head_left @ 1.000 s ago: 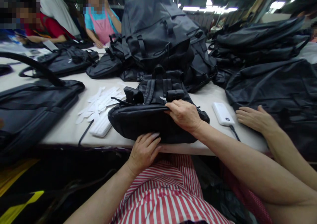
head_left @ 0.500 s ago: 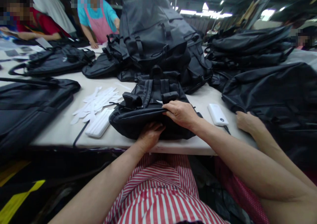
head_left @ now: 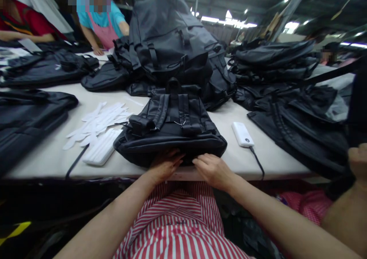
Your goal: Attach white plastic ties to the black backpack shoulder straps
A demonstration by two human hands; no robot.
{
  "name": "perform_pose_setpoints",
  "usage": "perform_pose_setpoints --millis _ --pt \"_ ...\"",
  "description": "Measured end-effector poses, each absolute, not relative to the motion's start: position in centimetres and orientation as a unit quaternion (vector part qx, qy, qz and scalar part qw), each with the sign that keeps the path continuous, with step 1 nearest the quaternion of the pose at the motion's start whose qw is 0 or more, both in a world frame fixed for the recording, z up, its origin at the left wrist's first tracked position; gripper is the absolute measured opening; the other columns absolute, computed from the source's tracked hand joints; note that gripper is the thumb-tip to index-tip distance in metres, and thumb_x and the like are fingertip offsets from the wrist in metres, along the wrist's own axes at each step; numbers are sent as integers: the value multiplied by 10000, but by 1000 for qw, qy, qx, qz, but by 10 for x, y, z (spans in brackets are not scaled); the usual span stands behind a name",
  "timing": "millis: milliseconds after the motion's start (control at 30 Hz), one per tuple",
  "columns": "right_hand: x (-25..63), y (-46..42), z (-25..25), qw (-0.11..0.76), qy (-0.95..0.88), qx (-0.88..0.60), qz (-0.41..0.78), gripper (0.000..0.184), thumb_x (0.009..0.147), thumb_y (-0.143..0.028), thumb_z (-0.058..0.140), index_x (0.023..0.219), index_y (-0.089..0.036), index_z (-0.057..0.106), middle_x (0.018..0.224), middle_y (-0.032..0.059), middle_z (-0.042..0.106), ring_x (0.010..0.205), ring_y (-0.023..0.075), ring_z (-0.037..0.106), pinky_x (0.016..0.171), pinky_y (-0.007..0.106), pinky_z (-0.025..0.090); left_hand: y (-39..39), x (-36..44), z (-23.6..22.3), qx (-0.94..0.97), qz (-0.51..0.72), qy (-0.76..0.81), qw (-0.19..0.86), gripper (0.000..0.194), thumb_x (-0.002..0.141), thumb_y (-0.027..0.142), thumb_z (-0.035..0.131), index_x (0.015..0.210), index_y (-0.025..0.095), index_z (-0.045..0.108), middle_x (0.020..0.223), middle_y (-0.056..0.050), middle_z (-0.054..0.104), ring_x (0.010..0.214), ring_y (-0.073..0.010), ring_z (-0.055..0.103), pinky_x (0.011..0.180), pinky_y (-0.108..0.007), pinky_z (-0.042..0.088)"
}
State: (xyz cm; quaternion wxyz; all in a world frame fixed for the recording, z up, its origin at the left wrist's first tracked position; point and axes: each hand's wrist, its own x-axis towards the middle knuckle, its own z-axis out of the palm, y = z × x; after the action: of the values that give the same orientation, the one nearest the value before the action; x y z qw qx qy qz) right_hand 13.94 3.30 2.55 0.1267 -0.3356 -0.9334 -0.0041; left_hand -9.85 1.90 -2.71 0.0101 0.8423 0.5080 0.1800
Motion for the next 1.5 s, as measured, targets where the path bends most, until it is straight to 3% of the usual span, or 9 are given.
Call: perform_pose_setpoints --millis 167,300,533,700,767,833,1000,1367,1500 --pt "157 64 2 92 -860 -500 47 344 858 -174 401 1145 -213 588 1014 75 660 917 191 603 820 287 447 12 -109 -25 861 168 480 10 334 859 342 447 1178 319 544 1217 15 574 1139 -200 462 990 -390 331" --pt "165 63 -1 86 -882 -461 51 422 826 -231 478 1246 -198 501 1141 88 601 1028 215 554 889 312 430 -1 -117 -25 829 178 528 -38 411 822 373 506 1224 289 509 1236 -17 562 1128 -254 459 992 -455 301" --pt "162 55 -20 74 -919 -369 -121 404 828 -150 456 1227 -126 521 1153 158 561 1066 279 486 939 415 374 -24 -147 -25 805 171 564 -73 451 809 345 517 1225 172 510 1241 -97 547 1149 -280 452 964 -432 349" --pt "160 57 -19 84 -920 -352 -150 408 819 -134 463 1224 -137 519 1128 140 570 1037 268 488 914 388 384 -44 -123 22 811 249 521 -96 201 822 196 508 986 193 624 917 -43 681 870 -176 591 837 -335 427" --pt "160 55 -17 80 -918 -362 -142 410 817 -126 460 1223 -146 516 1124 127 571 1011 261 494 895 377 390 -41 -107 45 812 282 495 -127 294 805 200 542 1096 220 573 1063 -45 643 1018 -191 542 896 -349 392" --pt "159 54 -16 77 -917 -367 -134 394 816 -114 452 1201 -147 530 1088 117 586 971 251 505 875 370 396 -25 -95 63 800 232 536 -137 418 781 258 581 1190 211 512 1190 -81 571 1121 -245 472 928 -399 362" --pt "164 47 -19 104 -926 -337 -134 283 832 -120 443 1064 -128 604 996 127 605 904 237 512 811 365 414 25 -91 78 841 27 536 -70 378 684 297 659 1049 213 602 953 -66 617 868 -249 554 708 -363 448" --pt "185 -18 -71 294 -916 -258 -89 266 852 -129 411 926 -198 657 842 62 655 838 188 567 774 343 440 -47 -96 -8 845 187 488 -116 484 783 53 396 1224 213 515 1266 -28 541 1215 -223 416 984 -383 323" --pt "182 -28 -58 295 -905 -300 -60 182 833 -148 482 824 -203 656 775 40 655 773 167 585 763 319 447 -49 -99 -23 848 178 489 -101 487 787 83 416 1257 197 482 1312 -44 497 1267 -206 362 1041 -376 275"
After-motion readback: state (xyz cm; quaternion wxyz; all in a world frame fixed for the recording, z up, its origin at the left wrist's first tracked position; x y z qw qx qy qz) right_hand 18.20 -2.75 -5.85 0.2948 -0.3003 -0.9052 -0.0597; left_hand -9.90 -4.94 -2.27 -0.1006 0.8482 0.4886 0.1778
